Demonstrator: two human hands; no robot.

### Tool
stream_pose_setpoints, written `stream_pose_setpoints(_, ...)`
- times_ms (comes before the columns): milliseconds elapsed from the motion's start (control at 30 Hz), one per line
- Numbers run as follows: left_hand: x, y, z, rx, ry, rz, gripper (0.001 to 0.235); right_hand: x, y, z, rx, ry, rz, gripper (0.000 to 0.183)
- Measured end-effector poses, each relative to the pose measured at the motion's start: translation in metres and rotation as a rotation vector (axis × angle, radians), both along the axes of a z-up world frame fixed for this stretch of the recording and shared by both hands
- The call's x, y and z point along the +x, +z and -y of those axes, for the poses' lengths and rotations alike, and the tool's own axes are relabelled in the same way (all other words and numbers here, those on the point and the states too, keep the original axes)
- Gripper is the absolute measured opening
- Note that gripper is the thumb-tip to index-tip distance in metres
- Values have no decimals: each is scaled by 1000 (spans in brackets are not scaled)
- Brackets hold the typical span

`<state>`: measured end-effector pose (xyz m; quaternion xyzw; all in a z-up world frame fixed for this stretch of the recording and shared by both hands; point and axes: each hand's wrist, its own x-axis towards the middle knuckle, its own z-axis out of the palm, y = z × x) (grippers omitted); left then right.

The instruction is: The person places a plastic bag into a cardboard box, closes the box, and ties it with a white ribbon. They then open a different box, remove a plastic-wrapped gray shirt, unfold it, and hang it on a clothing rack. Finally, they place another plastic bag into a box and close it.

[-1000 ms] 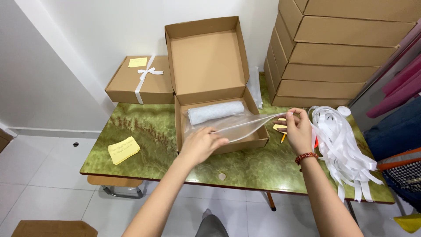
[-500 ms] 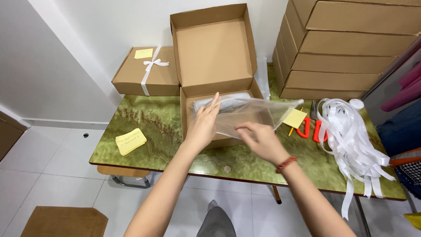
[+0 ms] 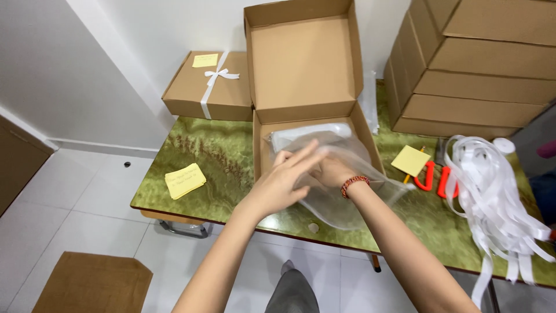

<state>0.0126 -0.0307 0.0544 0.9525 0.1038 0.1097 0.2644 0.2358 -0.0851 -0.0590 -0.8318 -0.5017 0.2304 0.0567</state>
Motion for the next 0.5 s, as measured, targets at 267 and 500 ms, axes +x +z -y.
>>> stream_pose_setpoints(267, -29, -6, -59, -289, 107, 292, 31, 114, -275, -77, 2, -120, -83, 52)
stream_pose_setpoints(500, -7, -52, -124, -427, 234, 222, 30, 88, -219, -114, 534, -602, -857, 45)
